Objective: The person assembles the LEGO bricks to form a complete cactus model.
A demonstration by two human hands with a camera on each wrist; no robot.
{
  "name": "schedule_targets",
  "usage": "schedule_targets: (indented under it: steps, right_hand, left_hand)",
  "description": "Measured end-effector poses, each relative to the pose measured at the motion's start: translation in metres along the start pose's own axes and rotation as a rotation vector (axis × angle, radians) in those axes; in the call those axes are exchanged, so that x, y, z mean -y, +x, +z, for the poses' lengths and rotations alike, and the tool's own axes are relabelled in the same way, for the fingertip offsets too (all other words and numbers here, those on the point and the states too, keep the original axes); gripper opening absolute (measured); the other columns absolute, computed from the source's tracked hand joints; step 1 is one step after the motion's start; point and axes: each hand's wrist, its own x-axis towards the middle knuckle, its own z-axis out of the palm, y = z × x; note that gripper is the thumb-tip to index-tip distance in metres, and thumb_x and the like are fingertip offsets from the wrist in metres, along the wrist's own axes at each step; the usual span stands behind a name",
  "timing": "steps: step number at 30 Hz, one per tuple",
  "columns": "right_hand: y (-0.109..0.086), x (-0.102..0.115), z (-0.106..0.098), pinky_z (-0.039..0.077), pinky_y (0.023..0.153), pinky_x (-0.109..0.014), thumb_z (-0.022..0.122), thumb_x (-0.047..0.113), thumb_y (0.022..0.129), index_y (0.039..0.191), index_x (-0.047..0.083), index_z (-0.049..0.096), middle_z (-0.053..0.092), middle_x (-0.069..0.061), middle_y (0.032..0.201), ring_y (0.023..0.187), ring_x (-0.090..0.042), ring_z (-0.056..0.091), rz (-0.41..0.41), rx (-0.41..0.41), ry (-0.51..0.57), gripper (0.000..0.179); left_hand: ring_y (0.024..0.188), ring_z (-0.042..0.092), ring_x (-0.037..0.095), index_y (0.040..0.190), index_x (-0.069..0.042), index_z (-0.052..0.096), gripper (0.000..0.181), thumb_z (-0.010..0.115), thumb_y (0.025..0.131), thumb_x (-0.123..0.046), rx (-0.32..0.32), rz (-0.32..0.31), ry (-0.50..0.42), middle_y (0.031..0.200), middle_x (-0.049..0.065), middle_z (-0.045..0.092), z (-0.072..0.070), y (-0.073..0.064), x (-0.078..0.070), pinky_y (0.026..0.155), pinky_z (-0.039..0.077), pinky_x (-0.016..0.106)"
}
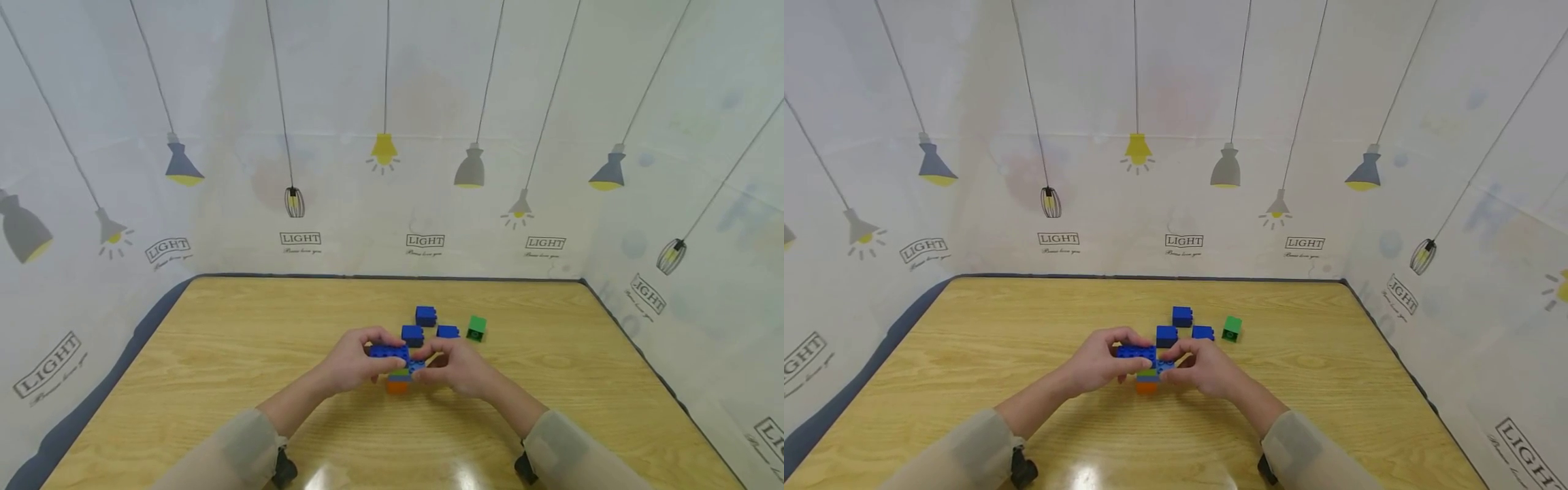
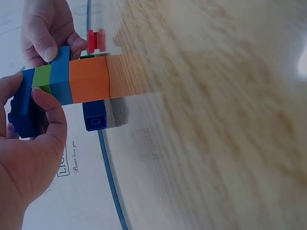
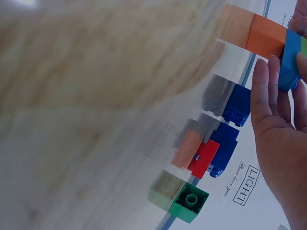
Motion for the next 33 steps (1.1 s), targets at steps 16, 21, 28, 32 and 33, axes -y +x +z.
schedule_targets:
  steps: [16, 21, 28, 32, 33]
  right_hand:
    - [-0.001, 0.001, -0.001, 0.069, 0.087, -0.035, 0.083, 0.021, 0.101, 0.122, 0.010, 0.076, 0.071, -0.012, 0.124, 0.102, -0.022, 0.077, -0.002, -0.002, -0.011, 0.025]
    - [-0.001, 0.002, 0.000, 0.068, 0.088, -0.037, 0.084, 0.024, 0.100, 0.121, 0.014, 0.077, 0.073, -0.008, 0.126, 0.101, -0.022, 0.076, -0.008, -0.012, -0.032, 0.024]
    - [0.000, 0.001, 0.000, 0.067, 0.089, -0.037, 0.084, 0.026, 0.100, 0.120, 0.015, 0.077, 0.073, -0.008, 0.127, 0.101, -0.022, 0.075, 0.002, -0.013, -0.037, 0.024]
    - [-0.001, 0.001, 0.001, 0.067, 0.088, -0.037, 0.084, 0.026, 0.100, 0.120, 0.014, 0.077, 0.073, -0.008, 0.126, 0.100, -0.022, 0.075, 0.009, -0.016, -0.035, 0.025]
    - [-0.001, 0.001, 0.001, 0.067, 0.088, -0.037, 0.085, 0.026, 0.099, 0.120, 0.014, 0.077, 0.074, -0.008, 0.125, 0.100, -0.022, 0.075, 0.011, -0.018, -0.035, 0.025]
  left_hand:
    - [0.071, 0.059, 0.017, 0.125, -0.015, 0.077, 0.031, 0.085, 0.099, -0.027, 0.003, -0.007, -0.033, 0.113, 0.009, 0.071, 0.001, 0.001, 0.003, 0.064, 0.054, 0.029]
    - [0.085, 0.064, 0.018, 0.125, -0.016, 0.077, 0.031, 0.085, 0.099, -0.030, -0.007, 0.001, -0.017, 0.121, 0.010, 0.071, 0.001, 0.000, 0.003, 0.072, 0.057, 0.029]
    - [0.098, 0.065, 0.023, 0.127, -0.022, 0.078, 0.035, 0.085, 0.098, -0.039, -0.006, -0.003, 0.057, 0.127, 0.008, 0.072, -0.004, 0.000, 0.002, 0.080, 0.057, 0.034]
    - [0.099, 0.066, 0.022, 0.129, -0.024, 0.079, 0.038, 0.081, 0.100, -0.047, -0.030, -0.001, 0.125, 0.125, 0.003, 0.075, -0.009, 0.002, 0.000, 0.081, 0.058, 0.035]
    - [0.099, 0.067, 0.021, 0.130, -0.023, 0.079, 0.039, 0.079, 0.101, -0.049, -0.041, -0.002, 0.132, 0.125, 0.003, 0.076, -0.011, 0.003, 0.000, 0.081, 0.060, 0.036]
